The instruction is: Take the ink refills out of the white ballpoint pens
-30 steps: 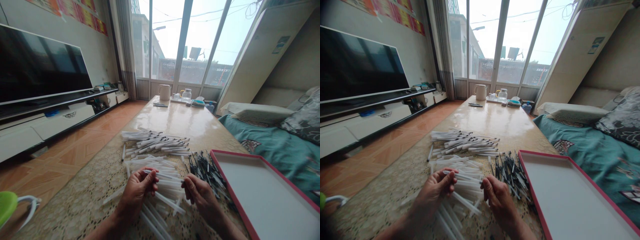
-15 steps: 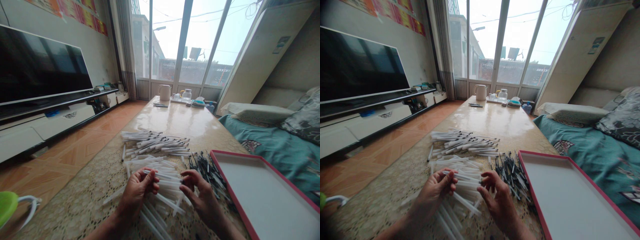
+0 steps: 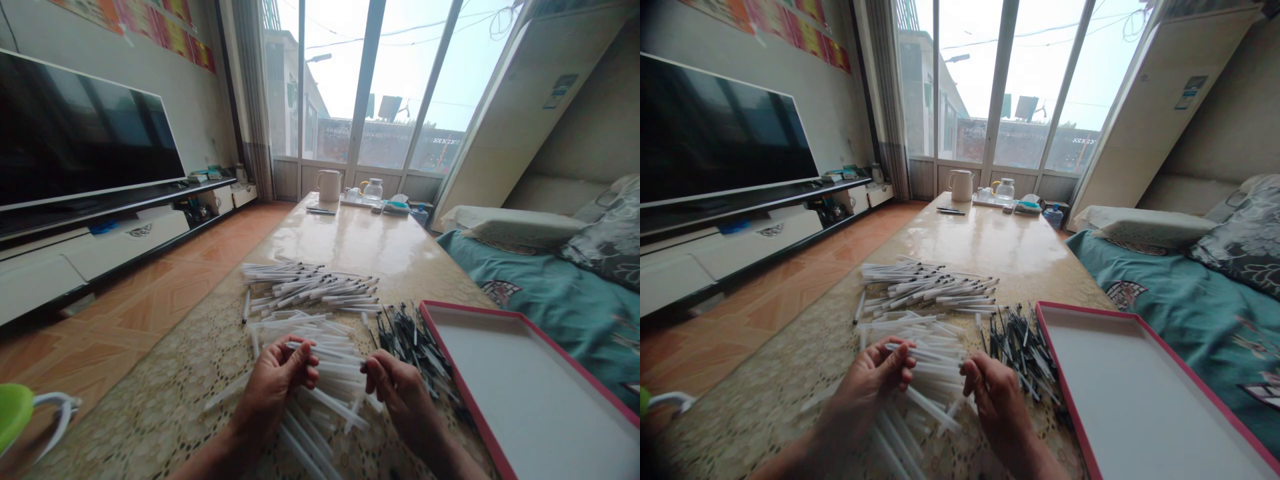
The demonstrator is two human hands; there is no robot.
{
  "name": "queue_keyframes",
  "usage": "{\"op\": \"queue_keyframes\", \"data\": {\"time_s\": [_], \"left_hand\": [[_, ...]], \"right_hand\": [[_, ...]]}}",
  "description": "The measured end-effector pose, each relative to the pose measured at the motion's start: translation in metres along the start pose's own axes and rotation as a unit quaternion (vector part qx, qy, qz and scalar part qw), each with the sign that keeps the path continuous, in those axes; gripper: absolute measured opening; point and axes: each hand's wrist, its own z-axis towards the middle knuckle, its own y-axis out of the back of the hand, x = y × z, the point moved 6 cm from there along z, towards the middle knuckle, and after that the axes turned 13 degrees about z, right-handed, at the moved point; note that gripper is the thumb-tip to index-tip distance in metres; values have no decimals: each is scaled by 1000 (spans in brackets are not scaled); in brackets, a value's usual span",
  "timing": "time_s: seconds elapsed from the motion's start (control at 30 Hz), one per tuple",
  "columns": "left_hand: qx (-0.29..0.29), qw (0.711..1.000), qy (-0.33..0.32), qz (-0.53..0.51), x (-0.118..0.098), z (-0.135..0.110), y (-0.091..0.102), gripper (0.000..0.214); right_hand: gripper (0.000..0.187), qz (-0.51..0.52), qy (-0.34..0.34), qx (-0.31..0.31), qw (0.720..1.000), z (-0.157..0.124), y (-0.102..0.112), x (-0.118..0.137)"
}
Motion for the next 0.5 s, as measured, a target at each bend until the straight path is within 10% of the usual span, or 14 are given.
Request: {"op": "queue_keyframes", "data": {"time_s": [0.5], "left_hand": [[11, 1000, -6, -1, 1, 1, 1, 32]], "right_hand": [[21, 10, 4, -12, 1000, -1, 2, 0]]}}
